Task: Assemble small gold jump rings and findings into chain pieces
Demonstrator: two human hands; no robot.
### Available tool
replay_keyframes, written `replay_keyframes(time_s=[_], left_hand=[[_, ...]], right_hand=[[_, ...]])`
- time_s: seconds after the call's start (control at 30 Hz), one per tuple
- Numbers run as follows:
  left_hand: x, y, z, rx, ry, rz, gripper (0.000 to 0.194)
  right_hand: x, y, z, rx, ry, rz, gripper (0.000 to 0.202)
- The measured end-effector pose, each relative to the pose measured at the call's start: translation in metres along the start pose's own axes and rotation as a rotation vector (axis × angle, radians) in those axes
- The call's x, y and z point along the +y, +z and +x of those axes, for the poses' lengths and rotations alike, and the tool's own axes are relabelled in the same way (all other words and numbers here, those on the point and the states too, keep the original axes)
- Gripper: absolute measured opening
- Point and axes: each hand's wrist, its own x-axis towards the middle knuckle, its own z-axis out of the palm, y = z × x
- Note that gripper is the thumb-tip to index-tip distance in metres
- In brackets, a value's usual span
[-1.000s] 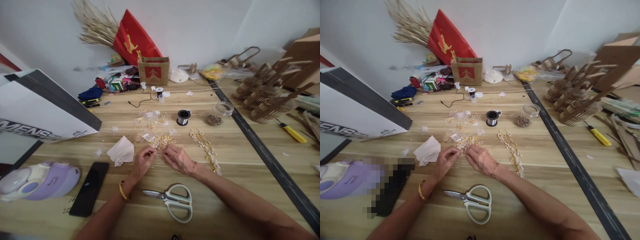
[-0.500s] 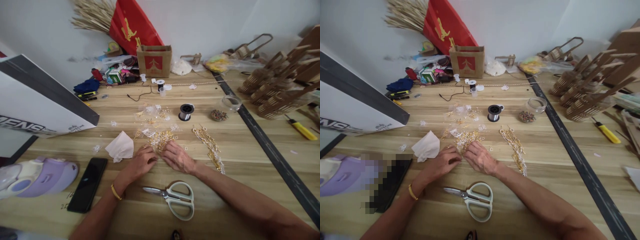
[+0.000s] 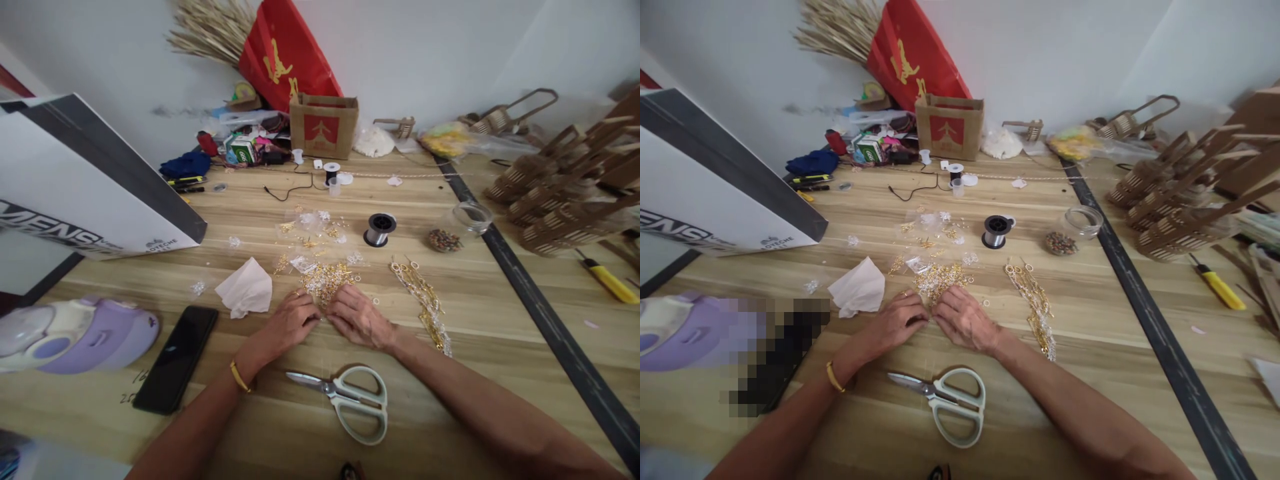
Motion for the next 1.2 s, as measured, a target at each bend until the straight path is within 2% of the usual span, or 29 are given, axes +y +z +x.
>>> replay_keyframes(time_s=[0.47, 0.77, 1.2], left_hand=[[-0.0032, 0.0079, -0.0023, 0.021, 0.056, 0.102, 0.017], [-0.0077, 0.0083, -0.0023, 0.028, 0.028, 0.027, 0.011], [-0.0089, 0.0059, -0.0031, 0.015, 0.015, 0.002, 0.013]], right_hand=[[-0.0011, 0.0015, 0.0011, -0.013, 0.019, 0.017, 0.013], [-0.0017, 0.0015, 0.0013, -0.008, 0.010, 0.037, 0.009], [-0.0023, 0.0035, 0.0007, -0.107, -0.051, 0.034, 0.008]])
